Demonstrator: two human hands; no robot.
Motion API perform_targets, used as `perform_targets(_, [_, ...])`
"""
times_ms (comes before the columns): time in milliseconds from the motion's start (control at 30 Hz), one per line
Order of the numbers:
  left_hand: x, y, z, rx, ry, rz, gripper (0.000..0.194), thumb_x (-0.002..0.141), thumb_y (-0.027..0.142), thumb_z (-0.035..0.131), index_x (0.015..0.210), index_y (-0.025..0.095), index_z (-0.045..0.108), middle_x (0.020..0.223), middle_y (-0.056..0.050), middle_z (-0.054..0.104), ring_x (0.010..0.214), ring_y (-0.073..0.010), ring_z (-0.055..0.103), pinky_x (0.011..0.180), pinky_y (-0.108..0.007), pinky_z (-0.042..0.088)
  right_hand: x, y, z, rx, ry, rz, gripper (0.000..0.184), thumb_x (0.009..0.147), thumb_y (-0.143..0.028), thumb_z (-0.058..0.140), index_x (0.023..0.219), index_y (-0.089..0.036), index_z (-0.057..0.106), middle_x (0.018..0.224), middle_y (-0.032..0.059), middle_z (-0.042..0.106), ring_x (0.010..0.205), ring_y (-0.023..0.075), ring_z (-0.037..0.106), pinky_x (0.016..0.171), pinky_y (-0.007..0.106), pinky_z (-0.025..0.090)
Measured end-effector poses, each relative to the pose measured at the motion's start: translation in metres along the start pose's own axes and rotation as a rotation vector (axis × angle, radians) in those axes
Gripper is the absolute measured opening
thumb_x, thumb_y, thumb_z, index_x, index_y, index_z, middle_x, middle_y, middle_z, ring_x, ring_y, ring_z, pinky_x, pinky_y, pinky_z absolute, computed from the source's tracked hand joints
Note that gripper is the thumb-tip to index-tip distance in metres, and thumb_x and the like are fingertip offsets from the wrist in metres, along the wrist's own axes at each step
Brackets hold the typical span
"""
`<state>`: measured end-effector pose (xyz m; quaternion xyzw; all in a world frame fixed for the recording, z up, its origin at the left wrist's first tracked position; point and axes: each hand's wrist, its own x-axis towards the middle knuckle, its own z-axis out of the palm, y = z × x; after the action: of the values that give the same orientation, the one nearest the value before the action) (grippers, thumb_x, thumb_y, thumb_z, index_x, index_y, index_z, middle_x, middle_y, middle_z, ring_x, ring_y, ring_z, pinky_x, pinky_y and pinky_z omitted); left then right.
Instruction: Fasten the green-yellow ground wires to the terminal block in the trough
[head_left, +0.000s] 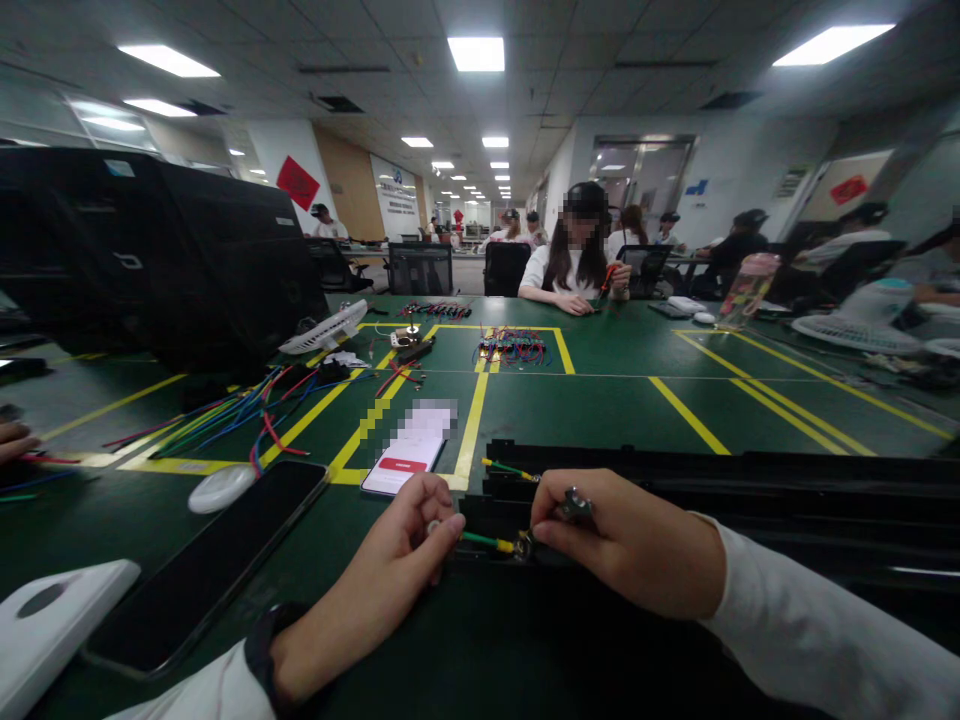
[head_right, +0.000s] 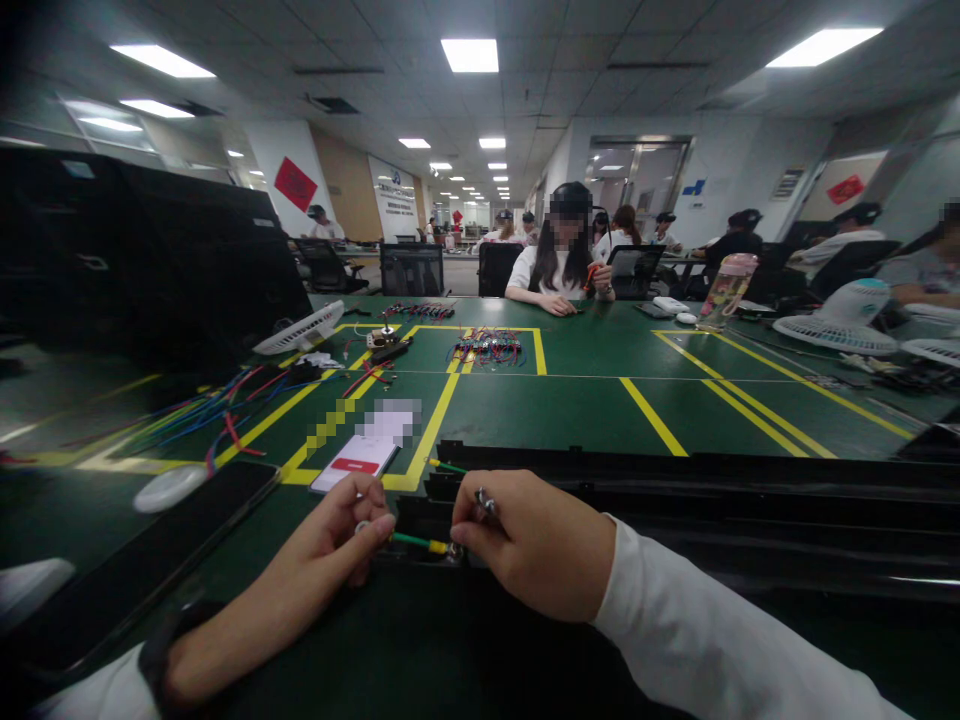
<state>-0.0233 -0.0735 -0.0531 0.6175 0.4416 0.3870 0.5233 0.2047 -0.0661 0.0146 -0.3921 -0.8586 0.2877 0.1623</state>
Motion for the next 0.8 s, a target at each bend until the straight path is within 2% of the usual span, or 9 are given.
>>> perform_targets(233, [0.0, 0.0, 0.0, 0.003, 0.004, 0.007, 0.014, 0.086, 0.033, 0.047, 0.087, 0.023, 0.039, 0.067, 0.007, 0.041, 0.051, -0.0061, 0.039, 0.043, -0.016, 0.036, 0.001, 0.003, -0.002, 0.016, -0.018, -0.059, 0.008, 0.083, -0.02, 0.051, 0.084, -0.019, 0.059, 0.081, -0.0004, 0.059, 0.072, 0.0106, 0.053, 0.065, 0.022, 0.04])
perform_targets(433, [0.0, 0.0, 0.0, -0.008, 0.001, -0.007, 0.013, 0.086, 0.033, 0.048, 0.087, 0.022, 0.039, 0.066, 0.007, 0.041, 0.051, -0.0064, 0.037, 0.043, -0.016, 0.035, 0.0, -0.003, -0.009, 0.049, 0.059, 0.026, 0.012, 0.085, -0.028, 0.049, 0.083, -0.018, 0.055, 0.071, -0.0014, 0.057, 0.062, 0.0097, 0.05, 0.057, 0.021, 0.038])
perform_targets(600, [0.0, 0.001, 0.0, -0.013, 0.001, -0.007, 0.013, 0.086, 0.033, 0.048, 0.087, 0.023, 0.039, 0.066, 0.007, 0.041, 0.051, -0.0064, 0.038, 0.043, -0.016, 0.036, -0.001, -0.003, -0.006, 0.005, 0.102, 0.044, 0.02, 0.085, -0.038, 0.049, 0.081, -0.018, 0.051, 0.061, -0.0033, 0.053, 0.054, 0.0091, 0.047, 0.05, 0.021, 0.033])
perform_targets(800, [0.0, 0.001, 0.0, -0.019, -0.009, -0.011, 0.013, 0.086, 0.032, 0.047, 0.087, 0.023, 0.038, 0.065, 0.008, 0.042, 0.049, -0.0059, 0.038, 0.043, -0.016, 0.035, 0.0, 0.0, 0.003, -0.048, 0.115, 0.044, 0.022, 0.084, -0.041, 0.051, 0.08, -0.019, 0.052, 0.066, -0.0018, 0.056, 0.058, 0.0103, 0.049, 0.052, 0.022, 0.031])
